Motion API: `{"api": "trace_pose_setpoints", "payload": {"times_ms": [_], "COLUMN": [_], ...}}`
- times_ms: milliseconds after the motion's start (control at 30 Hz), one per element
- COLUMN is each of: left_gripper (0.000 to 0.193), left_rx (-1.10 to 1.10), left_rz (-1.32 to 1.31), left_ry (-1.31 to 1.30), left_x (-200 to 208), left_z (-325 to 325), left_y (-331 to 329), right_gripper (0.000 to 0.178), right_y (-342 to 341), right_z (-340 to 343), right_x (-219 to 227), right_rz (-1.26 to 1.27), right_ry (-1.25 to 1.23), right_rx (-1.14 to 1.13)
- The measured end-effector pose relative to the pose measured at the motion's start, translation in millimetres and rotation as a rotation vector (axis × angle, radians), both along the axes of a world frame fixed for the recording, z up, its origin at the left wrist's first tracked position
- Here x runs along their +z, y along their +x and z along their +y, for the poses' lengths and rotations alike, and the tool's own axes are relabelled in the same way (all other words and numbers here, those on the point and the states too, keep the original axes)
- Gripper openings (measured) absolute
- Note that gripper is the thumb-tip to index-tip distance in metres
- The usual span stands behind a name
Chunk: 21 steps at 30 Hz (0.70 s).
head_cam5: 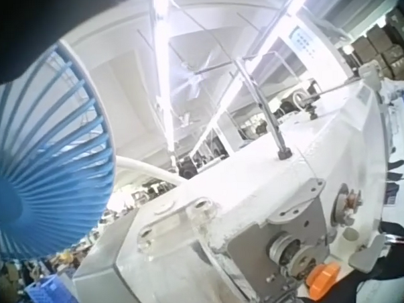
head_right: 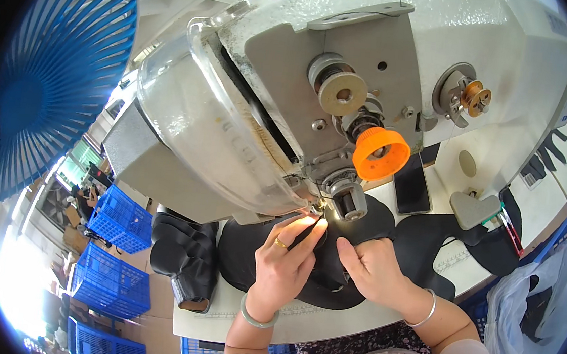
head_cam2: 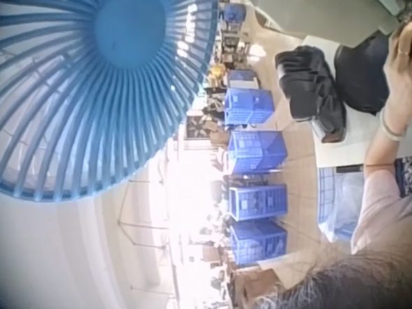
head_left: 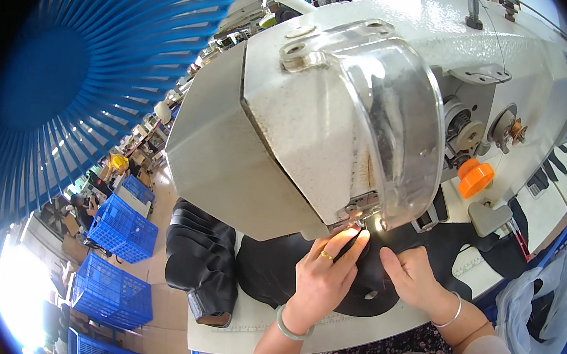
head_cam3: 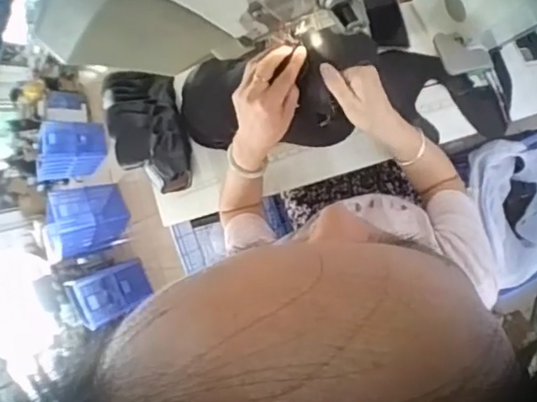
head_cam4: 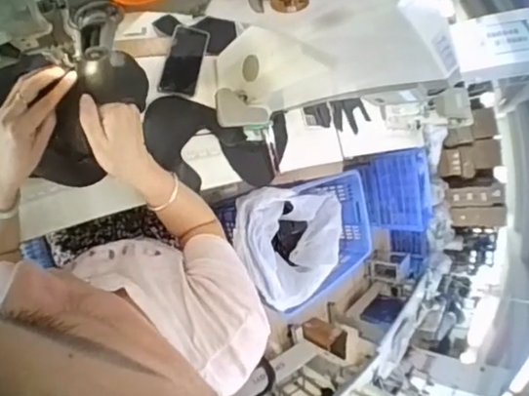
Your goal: The recorder is using an industrial sewing machine to stitch together components of black leather shoe uppers.
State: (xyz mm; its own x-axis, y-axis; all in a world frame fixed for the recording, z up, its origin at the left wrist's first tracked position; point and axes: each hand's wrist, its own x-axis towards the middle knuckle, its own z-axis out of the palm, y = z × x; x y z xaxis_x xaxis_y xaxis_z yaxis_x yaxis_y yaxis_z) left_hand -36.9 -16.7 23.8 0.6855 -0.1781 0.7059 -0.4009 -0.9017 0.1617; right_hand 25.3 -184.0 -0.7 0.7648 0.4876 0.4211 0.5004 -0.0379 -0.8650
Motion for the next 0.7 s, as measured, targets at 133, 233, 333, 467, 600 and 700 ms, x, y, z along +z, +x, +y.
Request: {"api": "trace_pose_setpoints", "payload": {"times_ms": [133, 233, 333, 467, 600, 700], "left_gripper": [0.045, 0.044, 0.041, 0.036, 0.035, 0.036], "left_rx": [0.018, 0.023, -0.076, -0.243, -0.163, -0.116], "left_rz": [0.013, 0.036, 0.092, 0.392, 0.234, 0.155], "left_ry": [0.009, 0.014, -0.117, -0.682, -0.268, -0.177], "left_x": [1.2, 1.3, 4.1, 9.2, 11.2, 10.6], "left_z": [1.1, 3.4, 11.9, 20.8, 16.0, 8.7], "left_y": [2.3, 1.7, 3.0, 5.7, 2.2, 0.2], "right_gripper": [0.047, 0.048, 0.049, 0.052, 0.053, 0.054], "right_y": [2.2, 4.5, 6.7, 12.0, 15.8, 15.3], "right_z": [0.9, 0.4, 0.7, -3.3, -4.7, -3.1], "right_x": [-7.4, -9.0, -8.4, -7.9, -9.5, -10.6], "right_rz": [0.063, 0.139, 0.229, 0.402, 0.396, 0.377], "right_ry": [-0.063, -0.062, -0.005, 0.007, 0.089, 0.082], "right_rx": [0.019, 0.063, 0.119, 0.194, 0.271, 0.276]}}
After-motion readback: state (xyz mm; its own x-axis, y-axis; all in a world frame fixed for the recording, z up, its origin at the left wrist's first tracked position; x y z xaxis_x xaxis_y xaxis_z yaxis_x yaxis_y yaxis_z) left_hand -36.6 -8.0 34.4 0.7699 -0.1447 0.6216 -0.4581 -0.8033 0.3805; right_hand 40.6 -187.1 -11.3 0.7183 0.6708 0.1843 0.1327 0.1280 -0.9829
